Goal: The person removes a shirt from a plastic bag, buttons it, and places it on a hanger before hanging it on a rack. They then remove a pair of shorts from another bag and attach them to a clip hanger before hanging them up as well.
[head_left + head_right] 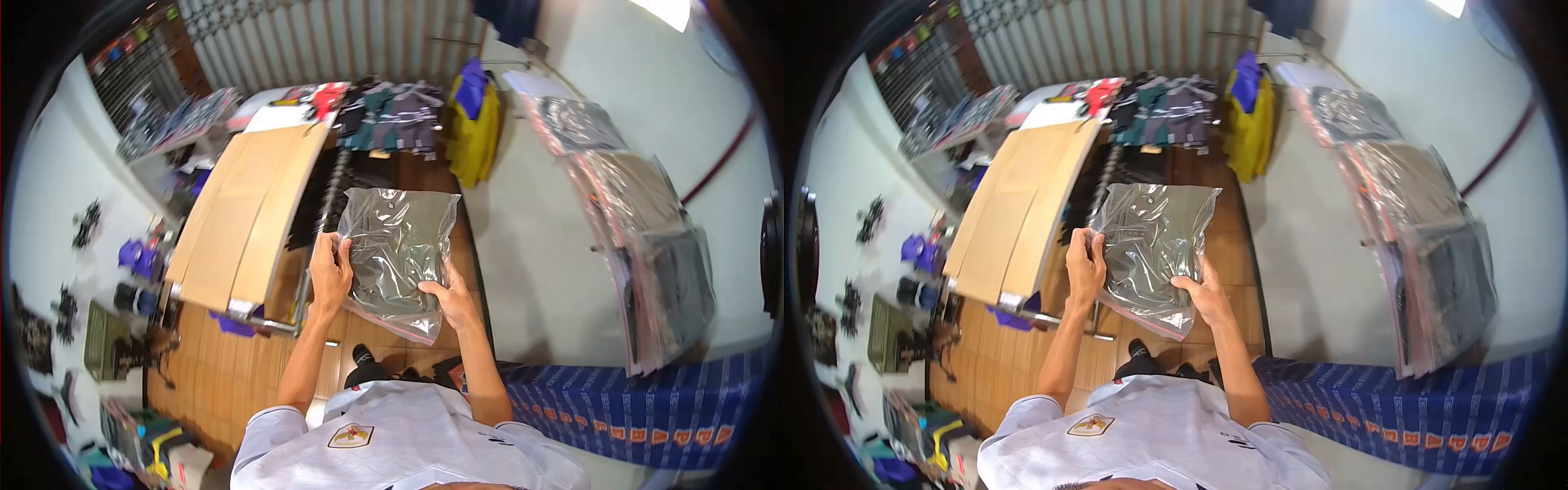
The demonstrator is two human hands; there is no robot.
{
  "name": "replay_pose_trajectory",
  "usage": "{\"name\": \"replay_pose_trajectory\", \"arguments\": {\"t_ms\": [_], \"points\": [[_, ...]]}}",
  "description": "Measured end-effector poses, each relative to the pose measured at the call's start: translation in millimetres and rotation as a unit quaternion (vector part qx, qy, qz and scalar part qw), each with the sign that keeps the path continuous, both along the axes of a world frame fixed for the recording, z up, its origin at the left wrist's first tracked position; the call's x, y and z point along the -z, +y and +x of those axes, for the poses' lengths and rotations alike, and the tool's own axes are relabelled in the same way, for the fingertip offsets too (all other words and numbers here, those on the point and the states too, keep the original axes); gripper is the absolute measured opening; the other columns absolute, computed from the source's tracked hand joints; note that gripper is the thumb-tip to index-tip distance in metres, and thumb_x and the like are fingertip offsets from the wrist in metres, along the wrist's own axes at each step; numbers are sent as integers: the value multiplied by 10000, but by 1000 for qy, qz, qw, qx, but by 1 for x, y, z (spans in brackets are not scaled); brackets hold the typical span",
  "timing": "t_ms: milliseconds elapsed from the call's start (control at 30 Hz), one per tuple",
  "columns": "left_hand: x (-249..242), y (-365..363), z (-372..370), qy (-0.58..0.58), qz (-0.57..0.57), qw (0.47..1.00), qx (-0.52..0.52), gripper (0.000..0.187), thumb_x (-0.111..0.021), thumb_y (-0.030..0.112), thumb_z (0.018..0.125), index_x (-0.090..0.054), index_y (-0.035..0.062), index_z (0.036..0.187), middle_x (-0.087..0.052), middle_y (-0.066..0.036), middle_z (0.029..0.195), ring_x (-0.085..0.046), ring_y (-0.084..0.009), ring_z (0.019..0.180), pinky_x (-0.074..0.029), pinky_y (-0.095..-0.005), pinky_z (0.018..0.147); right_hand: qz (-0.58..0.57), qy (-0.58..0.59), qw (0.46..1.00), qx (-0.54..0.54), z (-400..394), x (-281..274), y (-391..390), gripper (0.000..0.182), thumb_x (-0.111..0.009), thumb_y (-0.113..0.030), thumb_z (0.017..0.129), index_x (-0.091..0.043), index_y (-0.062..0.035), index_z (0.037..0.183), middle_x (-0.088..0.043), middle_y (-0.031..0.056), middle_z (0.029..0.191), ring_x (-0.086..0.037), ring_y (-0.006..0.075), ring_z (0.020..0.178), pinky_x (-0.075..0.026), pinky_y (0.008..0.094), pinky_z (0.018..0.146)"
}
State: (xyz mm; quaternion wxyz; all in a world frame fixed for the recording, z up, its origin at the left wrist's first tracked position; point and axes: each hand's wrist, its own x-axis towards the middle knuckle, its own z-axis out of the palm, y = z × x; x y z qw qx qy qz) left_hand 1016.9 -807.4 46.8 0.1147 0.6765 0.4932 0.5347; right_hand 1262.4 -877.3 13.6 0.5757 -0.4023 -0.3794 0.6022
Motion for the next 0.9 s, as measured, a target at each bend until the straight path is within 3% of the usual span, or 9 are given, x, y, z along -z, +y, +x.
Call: {"name": "replay_pose_trajectory", "arguments": {"t_ms": [333,633,667,767,800,900], "points": [[26,-78,-228,47,-20,981,-189,166,-630,100,1015,-560,-50,1022,-599,-244,937,-602,-428,803,-486,-464,710,-7,-3,980,-197,-215,20,12,705,-705,91,838,-471,-25,1492,-632,53,1324,-600,158,1180,-472,327,1052],[62,-112,-408,35,-95,968,-228,172,-636,137,1009,-585,-21,1055,-609,-220,945,-608,-431,859,-481,-485,753,-128,57,967,-211,-400,51,1,706,-711,60,830,-479,-22,1491,-635,88,1331,-593,200,1215,-454,333,1063],[70,-112,-422,28,-103,969,-225,181,-646,143,1003,-593,-20,1064,-619,-215,955,-617,-410,859,-489,-469,760,-114,58,968,-214,-411,60,5,804,-713,49,836,-373,0,1564,-586,132,1413,-574,229,1267,-439,342,1090],[78,-107,-452,18,-118,970,-210,229,-680,163,980,-614,-16,1106,-640,-206,999,-636,-362,879,-504,-434,790,-117,19,978,-172,-441,82,16,914,-721,42,835,-244,29,1614,-526,179,1479,-557,260,1293,-423,347,1111],[80,-104,-459,20,-116,972,-202,258,-695,173,969,-618,-14,1130,-640,-206,1023,-636,-356,900,-505,-431,807,-129,22,976,-175,-448,83,21,983,-728,38,835,-145,63,1626,-474,208,1524,-544,283,1312,-427,361,1113],[75,-93,-479,15,-170,973,-153,429,-740,222,916,-599,14,1265,-604,-217,1195,-630,-408,1081,-513,-458,943,-153,49,975,-157,-466,59,30,944,-720,57,840,-176,71,1611,-506,204,1484,-553,289,1303,-475,399,1073]]}}
